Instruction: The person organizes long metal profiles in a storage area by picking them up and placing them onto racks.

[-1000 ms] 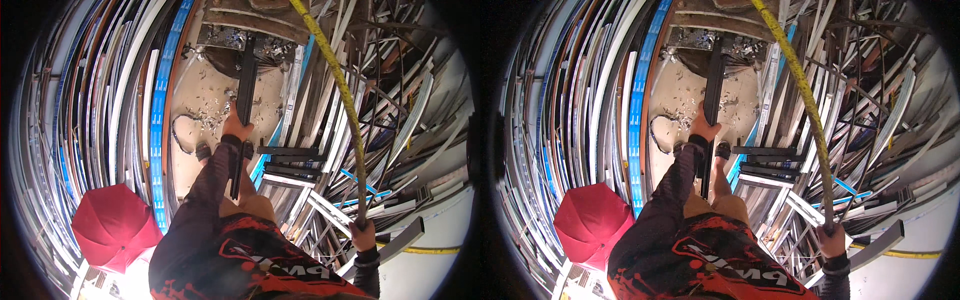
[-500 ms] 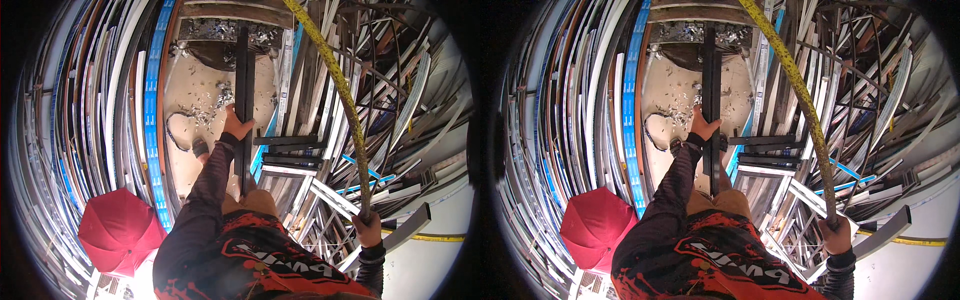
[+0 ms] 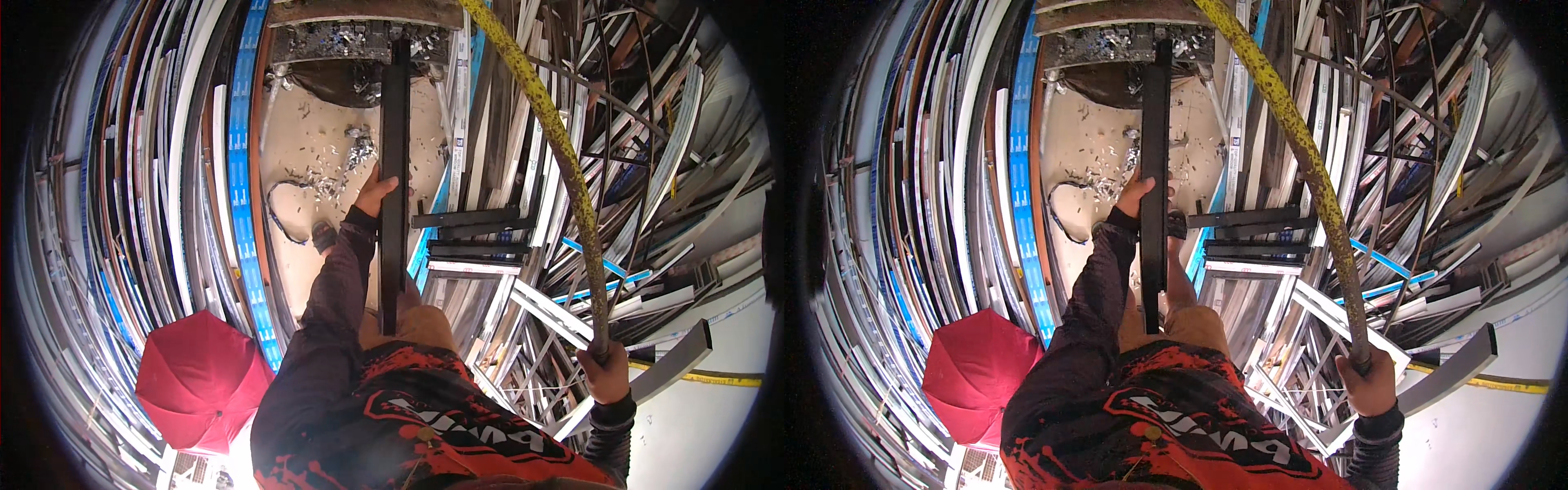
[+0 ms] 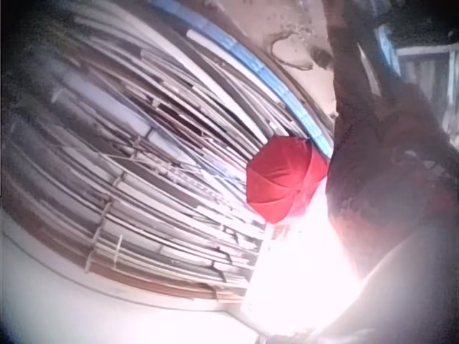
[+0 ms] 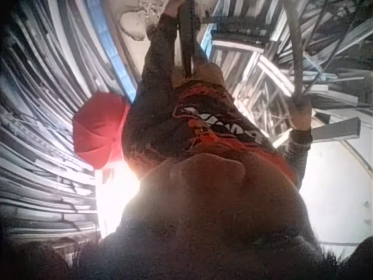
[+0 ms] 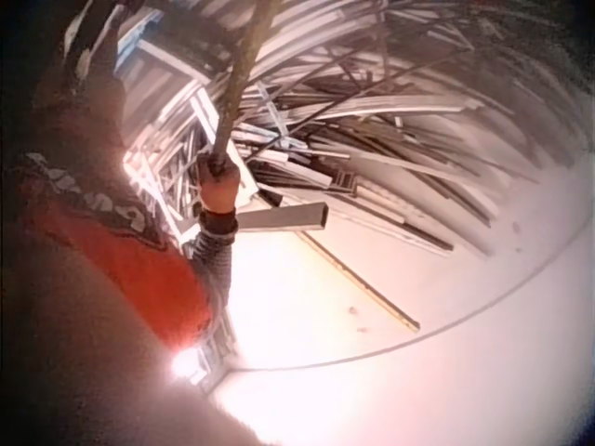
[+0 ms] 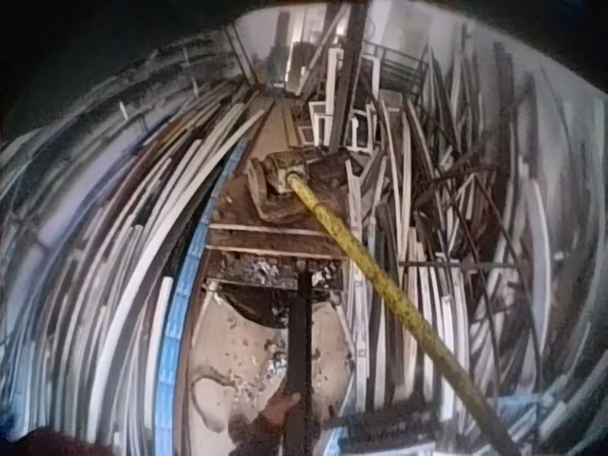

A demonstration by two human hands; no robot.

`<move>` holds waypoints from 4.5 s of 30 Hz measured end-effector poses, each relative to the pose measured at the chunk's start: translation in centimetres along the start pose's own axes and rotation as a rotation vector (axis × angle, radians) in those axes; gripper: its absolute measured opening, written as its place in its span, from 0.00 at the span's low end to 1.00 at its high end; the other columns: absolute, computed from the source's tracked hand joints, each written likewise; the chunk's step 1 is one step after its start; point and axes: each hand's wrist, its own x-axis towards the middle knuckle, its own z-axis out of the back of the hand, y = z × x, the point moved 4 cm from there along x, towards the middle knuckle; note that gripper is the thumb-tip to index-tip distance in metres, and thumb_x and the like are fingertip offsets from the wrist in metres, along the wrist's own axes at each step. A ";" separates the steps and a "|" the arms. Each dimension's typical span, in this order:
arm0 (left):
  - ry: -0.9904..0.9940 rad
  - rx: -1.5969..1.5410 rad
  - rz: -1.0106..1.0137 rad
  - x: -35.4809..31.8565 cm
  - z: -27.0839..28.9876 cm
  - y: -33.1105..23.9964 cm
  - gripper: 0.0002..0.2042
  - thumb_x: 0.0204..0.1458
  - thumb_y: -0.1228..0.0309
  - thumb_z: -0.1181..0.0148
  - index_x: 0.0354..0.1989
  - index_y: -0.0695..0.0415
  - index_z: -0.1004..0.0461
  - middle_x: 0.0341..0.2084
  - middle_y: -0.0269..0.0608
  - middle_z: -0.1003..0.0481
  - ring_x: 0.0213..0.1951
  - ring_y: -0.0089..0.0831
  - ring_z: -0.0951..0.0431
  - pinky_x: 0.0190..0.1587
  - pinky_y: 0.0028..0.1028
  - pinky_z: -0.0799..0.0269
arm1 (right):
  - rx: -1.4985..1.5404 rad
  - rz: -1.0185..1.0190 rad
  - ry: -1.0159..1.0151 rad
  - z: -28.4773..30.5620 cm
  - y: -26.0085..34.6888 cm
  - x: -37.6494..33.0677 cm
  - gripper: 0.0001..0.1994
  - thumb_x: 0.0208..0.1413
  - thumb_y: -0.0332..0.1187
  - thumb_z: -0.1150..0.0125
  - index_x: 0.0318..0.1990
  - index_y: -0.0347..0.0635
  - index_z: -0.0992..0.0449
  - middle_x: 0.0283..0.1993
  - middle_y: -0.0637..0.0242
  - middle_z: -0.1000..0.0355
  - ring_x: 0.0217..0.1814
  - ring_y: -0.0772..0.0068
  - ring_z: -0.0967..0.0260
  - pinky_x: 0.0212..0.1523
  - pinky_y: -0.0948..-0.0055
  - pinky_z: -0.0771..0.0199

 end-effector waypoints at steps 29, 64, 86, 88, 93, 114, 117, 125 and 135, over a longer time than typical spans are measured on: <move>0.171 -0.148 0.005 7.1 4.5 -2.7 0.25 0.50 0.62 0.37 0.55 0.58 0.35 0.44 0.47 0.28 0.39 0.42 0.25 0.35 0.42 0.21 | 0.153 -0.116 -0.048 -1.6 -2.8 0.3 0.07 0.49 0.27 0.37 0.27 0.37 0.29 0.19 0.69 0.34 0.20 0.79 0.41 0.23 0.73 0.40; -0.027 0.595 0.034 -10.9 6.0 -7.9 0.43 0.41 0.61 0.27 0.65 0.59 0.44 0.45 0.34 0.29 0.44 0.26 0.27 0.50 0.28 0.29 | -0.189 0.289 -0.350 -0.2 0.4 -1.3 0.14 0.49 0.31 0.36 0.41 0.36 0.32 0.34 0.59 0.33 0.35 0.61 0.36 0.39 0.68 0.36; -0.167 1.383 -0.381 -24.0 -11.9 -27.2 0.26 0.60 0.50 0.51 0.50 0.65 0.32 0.44 0.54 0.31 0.50 0.44 0.32 0.56 0.35 0.40 | 1.528 0.519 0.913 -32.2 29.2 -5.8 0.29 0.60 0.55 0.45 0.54 0.37 0.34 0.45 0.66 0.30 0.45 0.73 0.32 0.48 0.68 0.29; -0.281 1.421 -0.443 -22.4 -8.8 -31.8 0.26 0.62 0.49 0.56 0.46 0.66 0.30 0.42 0.57 0.30 0.49 0.48 0.30 0.55 0.37 0.40 | 1.358 0.477 0.929 -33.0 31.0 -8.9 0.24 0.60 0.49 0.42 0.52 0.39 0.32 0.43 0.67 0.30 0.43 0.73 0.31 0.46 0.66 0.28; -0.212 1.325 -0.276 -23.9 -5.2 -23.9 0.35 0.55 0.56 0.43 0.63 0.67 0.47 0.50 0.58 0.29 0.58 0.45 0.33 0.59 0.37 0.38 | 1.619 0.185 0.932 -36.0 29.0 -1.9 0.19 0.59 0.43 0.40 0.50 0.40 0.32 0.42 0.66 0.28 0.43 0.70 0.29 0.43 0.62 0.26; -0.452 1.211 -0.256 -7.0 -1.5 -3.2 0.50 0.37 0.70 0.34 0.69 0.63 0.59 0.45 0.59 0.26 0.44 0.48 0.22 0.48 0.36 0.27 | -0.339 0.386 -0.333 0.7 4.9 -1.2 0.21 0.54 0.35 0.38 0.51 0.32 0.34 0.39 0.51 0.29 0.41 0.57 0.28 0.45 0.60 0.30; -0.503 1.211 -0.197 -5.8 -1.0 -2.7 0.50 0.37 0.71 0.34 0.69 0.63 0.59 0.46 0.59 0.26 0.44 0.48 0.22 0.49 0.36 0.27 | 0.028 0.166 -0.068 -0.4 2.4 0.4 0.15 0.58 0.36 0.40 0.46 0.35 0.33 0.20 0.66 0.32 0.17 0.73 0.34 0.20 0.71 0.34; -0.482 1.208 -0.235 -3.6 4.1 -1.6 0.50 0.36 0.72 0.33 0.70 0.62 0.57 0.53 0.60 0.32 0.53 0.49 0.27 0.55 0.36 0.31 | -0.039 0.185 0.005 0.5 2.8 1.4 0.11 0.56 0.36 0.40 0.38 0.39 0.30 0.21 0.69 0.37 0.21 0.77 0.43 0.24 0.72 0.42; -0.501 1.160 -0.111 -4.7 -0.8 -2.2 0.52 0.35 0.68 0.33 0.70 0.56 0.60 0.44 0.66 0.27 0.45 0.59 0.25 0.50 0.44 0.28 | -0.019 0.152 -0.032 -0.2 1.9 1.1 0.08 0.49 0.30 0.37 0.34 0.40 0.29 0.20 0.69 0.37 0.20 0.75 0.43 0.25 0.73 0.41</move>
